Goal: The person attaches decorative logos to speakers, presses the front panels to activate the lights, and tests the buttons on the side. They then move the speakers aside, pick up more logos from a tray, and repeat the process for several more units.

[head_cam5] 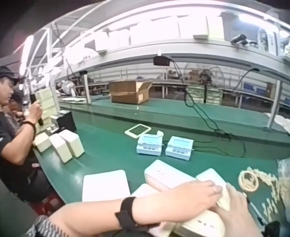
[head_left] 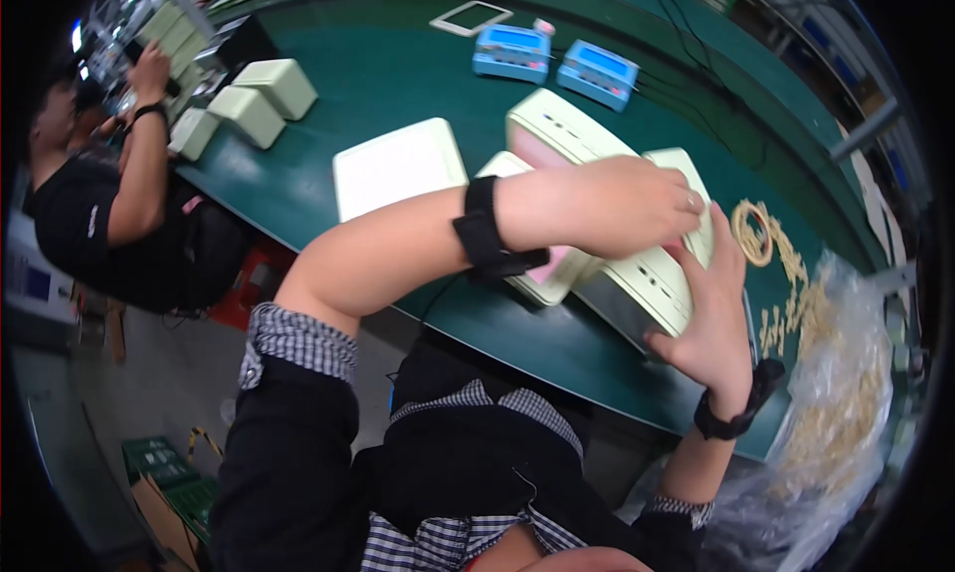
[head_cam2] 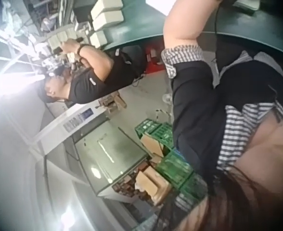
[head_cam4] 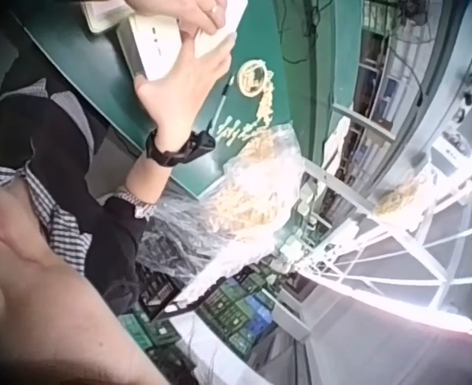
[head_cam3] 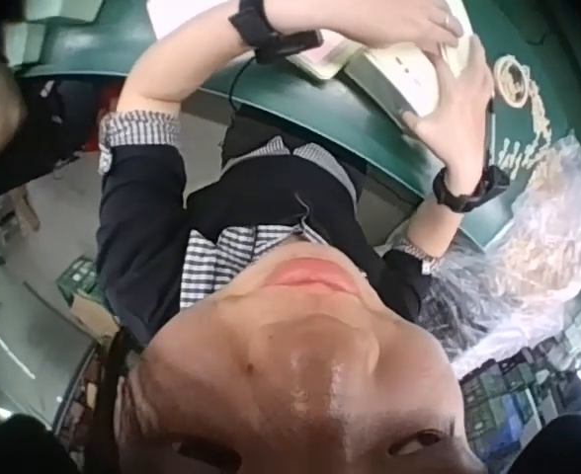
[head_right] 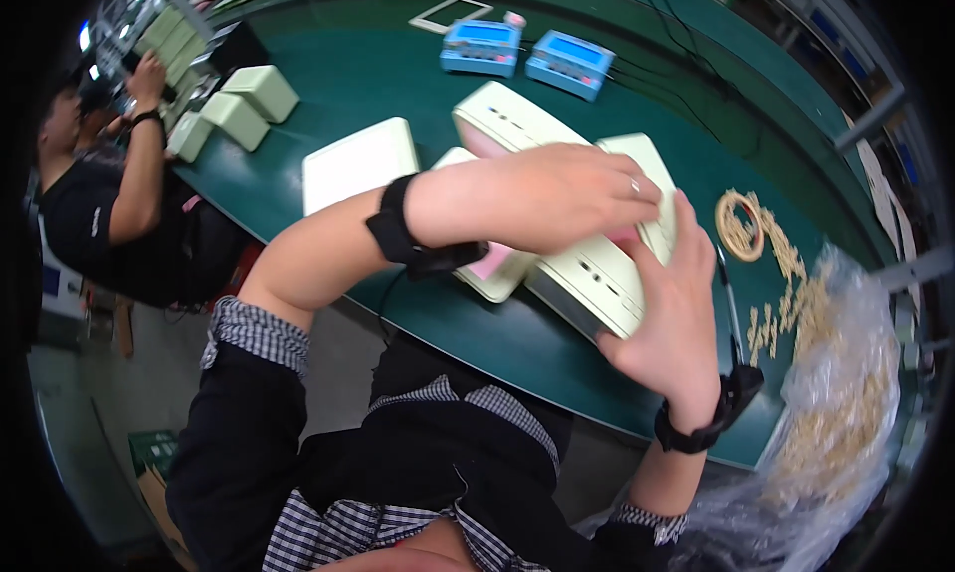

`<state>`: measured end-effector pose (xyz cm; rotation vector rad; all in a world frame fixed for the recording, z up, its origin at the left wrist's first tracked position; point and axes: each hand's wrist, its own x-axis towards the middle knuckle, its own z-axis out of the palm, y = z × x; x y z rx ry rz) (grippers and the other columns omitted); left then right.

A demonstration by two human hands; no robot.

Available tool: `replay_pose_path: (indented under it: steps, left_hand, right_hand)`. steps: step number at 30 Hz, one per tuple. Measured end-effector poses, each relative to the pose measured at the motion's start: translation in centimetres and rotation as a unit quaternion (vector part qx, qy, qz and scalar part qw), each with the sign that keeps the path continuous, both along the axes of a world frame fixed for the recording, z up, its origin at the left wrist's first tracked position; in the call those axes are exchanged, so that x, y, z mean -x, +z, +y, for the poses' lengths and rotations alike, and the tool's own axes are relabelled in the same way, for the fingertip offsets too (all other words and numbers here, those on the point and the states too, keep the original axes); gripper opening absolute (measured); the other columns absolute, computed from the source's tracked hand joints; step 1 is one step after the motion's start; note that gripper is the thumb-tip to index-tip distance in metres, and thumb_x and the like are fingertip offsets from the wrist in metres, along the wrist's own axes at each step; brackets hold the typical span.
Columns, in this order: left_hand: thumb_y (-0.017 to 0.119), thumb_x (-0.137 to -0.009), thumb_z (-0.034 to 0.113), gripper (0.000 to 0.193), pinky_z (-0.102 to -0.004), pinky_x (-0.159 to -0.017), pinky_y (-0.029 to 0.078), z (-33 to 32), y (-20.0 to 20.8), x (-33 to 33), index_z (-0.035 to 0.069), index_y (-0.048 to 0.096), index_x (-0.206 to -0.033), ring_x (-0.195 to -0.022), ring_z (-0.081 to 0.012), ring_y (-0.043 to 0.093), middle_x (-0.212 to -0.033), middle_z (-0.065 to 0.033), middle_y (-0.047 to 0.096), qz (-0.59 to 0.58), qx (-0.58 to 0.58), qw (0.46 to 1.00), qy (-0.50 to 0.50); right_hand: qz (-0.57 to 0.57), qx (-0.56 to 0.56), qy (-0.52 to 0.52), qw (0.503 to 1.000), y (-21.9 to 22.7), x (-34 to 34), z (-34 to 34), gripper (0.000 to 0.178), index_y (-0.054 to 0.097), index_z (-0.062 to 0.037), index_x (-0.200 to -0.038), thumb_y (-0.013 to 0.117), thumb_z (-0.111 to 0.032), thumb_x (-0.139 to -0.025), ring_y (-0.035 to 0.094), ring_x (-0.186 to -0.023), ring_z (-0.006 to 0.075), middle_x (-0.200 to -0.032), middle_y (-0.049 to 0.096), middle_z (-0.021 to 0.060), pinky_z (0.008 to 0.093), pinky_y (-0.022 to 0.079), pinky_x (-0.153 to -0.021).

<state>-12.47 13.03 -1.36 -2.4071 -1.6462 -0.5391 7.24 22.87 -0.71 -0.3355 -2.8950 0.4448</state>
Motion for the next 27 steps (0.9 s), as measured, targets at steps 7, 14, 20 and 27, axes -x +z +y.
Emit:
replay_pose_path:
  steps: [7, 14, 20, 27]
  left_hand:
    - [0.062, -0.080, 0.006, 0.040, -0.0368, -0.095, 0.050, 0.5, 0.6, 0.2, -0.001, 0.062, -0.120, -0.118, -0.0270, 0.057, -0.125, -0.0117, 0.062, 0.003, 0.008, 1.000, 0.003]
    - [0.060, -0.081, 0.009, 0.035, -0.0377, -0.093, 0.050, -0.6, 0.1, 0.6, 0.000, 0.063, -0.116, -0.114, -0.0286, 0.059, -0.119, -0.0125, 0.064, 0.003, 0.004, 1.000, 0.017]
    - [0.062, -0.081, 0.012, 0.024, -0.0372, -0.080, 0.052, 1.1, -0.1, -0.3, 0.001, 0.068, -0.102, -0.098, -0.0262, 0.062, -0.105, -0.0084, 0.067, 0.027, -0.014, 0.999, 0.010]
    - [0.062, -0.082, 0.012, 0.022, -0.0372, -0.081, 0.051, 0.0, -0.4, 0.0, 0.002, 0.069, -0.101, -0.101, -0.0241, 0.060, -0.104, -0.0060, 0.067, 0.007, -0.010, 1.000, 0.026]
  right_hand:
    - [0.009, 0.031, -0.010, 0.999, -0.1, 0.2, 0.4, 0.083, 0.060, -0.0115, -0.128, 0.079, -0.017, -0.047, 0.024, -0.142, 0.0459, -0.157, 0.021, 0.0258, 0.0505, 0.024, -0.116]
    - [0.013, 0.005, 0.024, 1.000, 0.0, 0.7, -0.1, 0.085, 0.059, -0.0115, -0.129, 0.079, -0.016, -0.047, 0.022, -0.144, 0.0453, -0.157, 0.021, 0.0268, 0.0496, 0.021, -0.117]
    - [0.024, -0.032, 0.038, 0.998, 0.0, -0.5, 0.1, 0.086, 0.055, -0.0083, -0.131, 0.076, -0.011, -0.047, 0.023, -0.141, 0.0471, -0.155, 0.021, 0.0274, 0.0509, 0.027, -0.114]
    - [0.009, -0.015, 0.026, 0.999, -0.1, 0.2, -0.2, 0.089, 0.054, -0.0072, -0.131, 0.076, -0.010, -0.045, 0.023, -0.140, 0.0467, -0.157, 0.018, 0.0259, 0.0502, 0.028, -0.113]
